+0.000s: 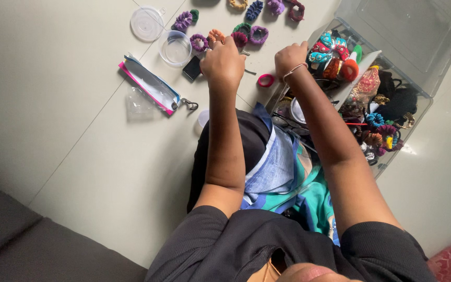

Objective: The person organizes hair accessories on the floor by hand, sorting scrunchies and headbands into different sections of a plastic storage box.

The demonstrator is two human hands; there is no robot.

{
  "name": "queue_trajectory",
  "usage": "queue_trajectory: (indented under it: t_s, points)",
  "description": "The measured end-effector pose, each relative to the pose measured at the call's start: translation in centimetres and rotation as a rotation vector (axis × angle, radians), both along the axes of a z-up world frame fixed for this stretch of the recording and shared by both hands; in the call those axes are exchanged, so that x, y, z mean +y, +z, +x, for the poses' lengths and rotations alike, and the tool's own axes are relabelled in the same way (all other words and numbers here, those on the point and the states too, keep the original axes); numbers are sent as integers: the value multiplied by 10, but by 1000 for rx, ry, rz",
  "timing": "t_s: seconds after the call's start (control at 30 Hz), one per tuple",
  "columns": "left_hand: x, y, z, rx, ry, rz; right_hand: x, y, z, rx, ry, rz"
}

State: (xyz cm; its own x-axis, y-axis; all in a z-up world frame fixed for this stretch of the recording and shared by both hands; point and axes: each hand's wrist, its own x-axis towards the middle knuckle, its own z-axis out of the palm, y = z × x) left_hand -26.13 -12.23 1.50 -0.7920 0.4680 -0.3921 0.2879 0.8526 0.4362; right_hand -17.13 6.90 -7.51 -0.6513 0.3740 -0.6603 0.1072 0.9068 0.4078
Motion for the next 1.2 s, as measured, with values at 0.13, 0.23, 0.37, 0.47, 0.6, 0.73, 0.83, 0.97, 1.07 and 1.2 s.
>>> queue_trajectory:
  t_s: [0.13, 0.23, 0.37, 0.47, 0.6, 0.73, 0.83, 0.97, 1.07, 1.2]
  points:
    - [1, 2, 2, -57, -64, -16, 9, -54, 0, 117, 55, 66]
    - [1, -1, 2, -33, -60, -14, 23, -88, 8, 200, 38, 16]
    - [11, -17, 7, 41, -59, 6, 9, -106, 21, 239, 42, 63]
    - [48, -39, 35, 13, -105, -32, 17, -116, 32, 413, 76, 103]
    - [86, -64, 90, -150, -385, -76, 54, -127, 42, 522, 90, -27]
    - [83, -80, 77, -119, -342, -93, 70, -116, 48, 520, 72, -75]
    - [63, -84, 48, -114, -247, -124, 68, -92, 51, 421, 1, -115]
    - [59, -73, 39, -143, -293, -153, 43, -69, 53, 319, -50, -88]
    - [62, -65, 42, -166, -326, -117, 36, -67, 61, 384, -5, -31]
    - [67, -77, 49, -160, -335, -97, 29, -82, 68, 422, 85, -26]
